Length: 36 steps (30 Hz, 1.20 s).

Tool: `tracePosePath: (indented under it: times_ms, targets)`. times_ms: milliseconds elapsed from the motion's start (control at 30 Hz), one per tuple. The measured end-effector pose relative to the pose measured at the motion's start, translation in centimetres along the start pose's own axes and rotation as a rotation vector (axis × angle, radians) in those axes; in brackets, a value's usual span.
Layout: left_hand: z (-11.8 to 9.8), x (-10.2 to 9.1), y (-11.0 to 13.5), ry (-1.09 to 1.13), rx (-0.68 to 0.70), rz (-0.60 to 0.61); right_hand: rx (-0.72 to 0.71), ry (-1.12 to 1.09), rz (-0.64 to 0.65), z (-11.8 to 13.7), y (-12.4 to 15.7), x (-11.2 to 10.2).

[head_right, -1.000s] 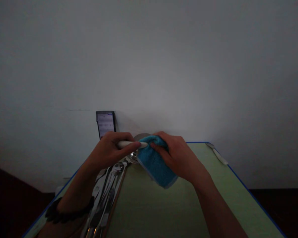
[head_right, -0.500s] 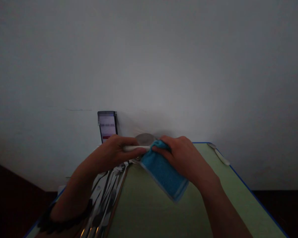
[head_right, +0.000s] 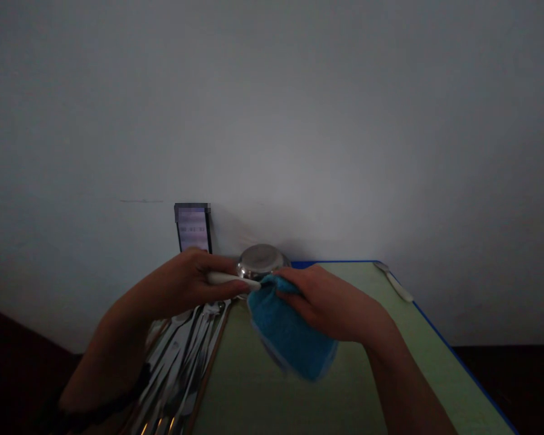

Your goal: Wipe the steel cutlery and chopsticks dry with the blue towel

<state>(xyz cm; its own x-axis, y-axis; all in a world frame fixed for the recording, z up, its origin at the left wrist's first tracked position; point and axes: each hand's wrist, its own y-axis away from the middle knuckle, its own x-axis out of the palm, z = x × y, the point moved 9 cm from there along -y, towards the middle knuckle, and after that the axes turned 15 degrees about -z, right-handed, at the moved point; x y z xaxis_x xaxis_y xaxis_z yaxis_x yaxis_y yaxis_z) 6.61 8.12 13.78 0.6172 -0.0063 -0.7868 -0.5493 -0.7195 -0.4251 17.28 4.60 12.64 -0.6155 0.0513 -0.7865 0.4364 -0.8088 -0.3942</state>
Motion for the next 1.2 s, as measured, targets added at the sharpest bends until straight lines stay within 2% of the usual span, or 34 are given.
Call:
tracePosePath:
  times_ms: [167,533,933,1200]
  targets:
    - [-0.1,-0.3,0.1,-0.035,-0.013,-0.006,-0.030,-0.039,0.015,0.4,0.3,0.0]
    - [0.0,-0.4,-0.1,-0.049,-0.023,-0.042,0.005,0.204,-0.133,-0.8,-0.6,-0.2]
    - [0.3,-1.0,-0.1,-0.112,0.001,-0.093,0.148,0.446,-0.224,-2.1,-0.7,-1.1]
    - [0.8,-1.0,-0.1,-0.051,-0.029,-0.094,0.106,0.320,-0.161,-2.0,-0.6,-0.7]
